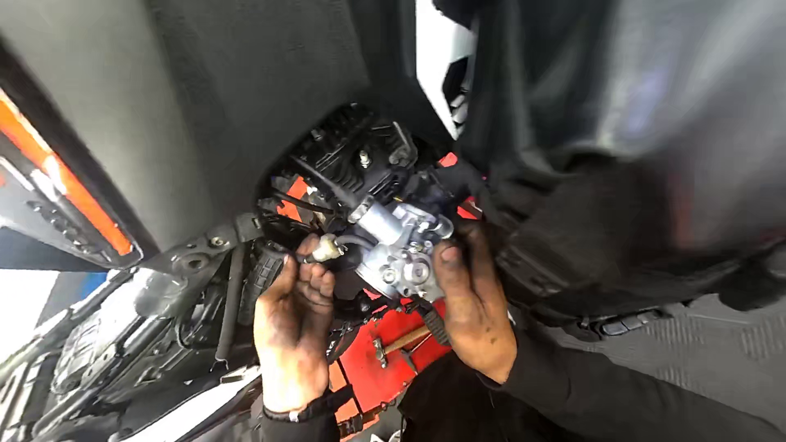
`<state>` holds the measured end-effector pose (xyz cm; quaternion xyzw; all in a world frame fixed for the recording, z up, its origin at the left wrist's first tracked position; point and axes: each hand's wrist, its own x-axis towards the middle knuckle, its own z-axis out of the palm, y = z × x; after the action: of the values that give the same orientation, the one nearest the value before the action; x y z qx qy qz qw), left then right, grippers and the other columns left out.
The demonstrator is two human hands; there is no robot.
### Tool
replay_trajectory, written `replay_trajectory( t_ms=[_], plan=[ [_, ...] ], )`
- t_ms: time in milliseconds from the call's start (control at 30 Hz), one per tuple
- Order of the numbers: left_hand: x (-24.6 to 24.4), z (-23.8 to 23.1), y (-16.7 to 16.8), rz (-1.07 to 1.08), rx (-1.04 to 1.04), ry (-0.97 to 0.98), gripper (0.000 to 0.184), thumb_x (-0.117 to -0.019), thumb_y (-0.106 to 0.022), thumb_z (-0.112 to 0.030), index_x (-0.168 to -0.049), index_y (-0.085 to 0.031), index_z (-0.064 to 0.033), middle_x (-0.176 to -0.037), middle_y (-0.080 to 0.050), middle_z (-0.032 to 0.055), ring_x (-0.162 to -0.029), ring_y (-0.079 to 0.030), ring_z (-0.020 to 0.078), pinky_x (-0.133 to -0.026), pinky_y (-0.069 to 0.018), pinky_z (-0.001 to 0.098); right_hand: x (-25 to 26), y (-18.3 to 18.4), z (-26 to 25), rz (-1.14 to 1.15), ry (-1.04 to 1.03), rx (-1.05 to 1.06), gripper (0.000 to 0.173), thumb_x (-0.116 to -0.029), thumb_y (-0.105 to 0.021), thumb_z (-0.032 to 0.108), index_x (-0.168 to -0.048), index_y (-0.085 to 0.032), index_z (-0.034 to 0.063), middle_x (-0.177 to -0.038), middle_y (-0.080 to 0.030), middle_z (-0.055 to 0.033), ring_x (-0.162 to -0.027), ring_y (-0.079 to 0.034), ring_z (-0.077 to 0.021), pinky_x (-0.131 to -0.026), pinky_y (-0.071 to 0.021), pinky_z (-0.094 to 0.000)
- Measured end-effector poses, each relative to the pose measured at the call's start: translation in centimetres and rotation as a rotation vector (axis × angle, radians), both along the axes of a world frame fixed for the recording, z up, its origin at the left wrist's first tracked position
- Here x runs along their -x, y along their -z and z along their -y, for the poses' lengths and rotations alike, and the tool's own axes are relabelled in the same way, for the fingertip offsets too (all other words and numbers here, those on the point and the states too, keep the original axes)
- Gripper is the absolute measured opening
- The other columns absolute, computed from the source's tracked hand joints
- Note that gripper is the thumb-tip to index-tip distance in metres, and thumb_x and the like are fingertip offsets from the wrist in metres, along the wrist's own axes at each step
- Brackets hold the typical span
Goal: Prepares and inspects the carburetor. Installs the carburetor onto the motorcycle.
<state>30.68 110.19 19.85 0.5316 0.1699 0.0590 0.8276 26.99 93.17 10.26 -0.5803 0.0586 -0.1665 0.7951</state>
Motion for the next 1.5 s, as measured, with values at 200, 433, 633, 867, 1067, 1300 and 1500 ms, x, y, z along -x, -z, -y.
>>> replay_trajectory(
  t_ms=[200,433,633,867,1067,1300,1500],
  plan=[
    [0.5,-0.8,-0.8,0.004,0.015,0.097,0.045,-0.1108,-0.031,-0.033,-0.119,-0.064,-0.0039,-0.091,-0.069,0.0087,-0.066,-0.066,0.0119,-0.06,-0.058,0.024,0.7,-0.4,-1.2,0.071,0.081,-0.123,0.045,-0.1072,-0.04,0.055,-0.132,-0.053,0.0198,-0.102,-0.065,0.0054,-0.081,-0.065,-0.0056,-0.064,-0.0586,-0.0254],
    [1.3,-1.5,-0.7,0.072,0.193,0.29,0.048,-0.1116,-0.031,-0.034,-0.124,-0.064,-0.002,-0.111,-0.07,0.0177,-0.079,-0.071,0.0195,-0.069,-0.0612,0.0303,0.2,1.0,-1.9,0.104,0.205,-0.285,0.046,-0.1069,-0.036,0.057,-0.126,-0.061,0.0242,-0.098,-0.071,0.005,-0.074,-0.067,-0.0077,-0.059,-0.0583,-0.026],
    [-1.6,-1.8,1.4,0.025,0.334,0.169,0.04,-0.1118,-0.037,-0.03,-0.131,-0.06,-0.0048,-0.1,-0.067,0.0073,-0.079,-0.066,0.0106,-0.077,-0.0565,0.0217,-0.2,0.3,-3.1,0.144,0.167,-0.045,0.047,-0.1044,-0.041,0.061,-0.129,-0.051,0.022,-0.099,-0.065,0.0045,-0.072,-0.064,-0.0078,-0.055,-0.0552,-0.0233],
    [-1.6,-1.9,2.0,0.139,0.535,0.063,0.032,-0.1083,-0.04,-0.007,-0.137,-0.049,0.0046,-0.144,-0.055,0.0191,-0.137,-0.053,0.0291,-0.118,-0.0411,0.0398,-1.4,-1.3,-4.5,0.185,0.197,0.185,0.041,-0.1056,-0.05,0.051,-0.129,-0.05,0.0174,-0.099,-0.061,0.0021,-0.077,-0.063,-0.0083,-0.062,-0.057,-0.0247],
    [0.2,-4.6,3.7,0.27,-0.158,0.286,0.037,-0.106,-0.046,-0.013,-0.137,-0.059,0.001,-0.146,-0.057,0.0168,-0.133,-0.057,0.0337,-0.109,-0.0505,0.0488,-1.9,-0.4,-5.1,0.182,0.236,0.059,0.036,-0.1077,-0.044,0.05,-0.126,-0.053,0.0201,-0.095,-0.06,0.0013,-0.067,-0.06,-0.0089,-0.053,-0.0538,-0.0243],
    [-1.0,-6.3,4.5,0.681,-0.959,0.198,0.032,-0.1014,-0.059,-0.025,-0.124,-0.068,-0.004,-0.136,-0.064,0.0103,-0.111,-0.069,0.0244,-0.085,-0.0644,0.0379,-1.2,2.3,-6.1,0.17,0.29,-0.118,0.043,-0.1068,-0.041,0.056,-0.129,-0.055,0.0213,-0.095,-0.064,-0.0023,-0.065,-0.063,-0.0117,-0.05,-0.0545,-0.0258],
    [-1.3,-5.4,6.6,0.81,-1.224,0.245,0.041,-0.0955,-0.067,-0.032,-0.128,-0.069,-0.0082,-0.141,-0.061,0.012,-0.132,-0.057,0.0292,-0.107,-0.0528,0.0473,-0.2,4.4,-5.1,0.164,0.325,-0.077,0.048,-0.1077,-0.039,0.055,-0.135,-0.051,0.0174,-0.11,-0.065,-0.0005,-0.094,-0.068,-0.0113,-0.076,-0.0608,-0.0294]
  ],
)
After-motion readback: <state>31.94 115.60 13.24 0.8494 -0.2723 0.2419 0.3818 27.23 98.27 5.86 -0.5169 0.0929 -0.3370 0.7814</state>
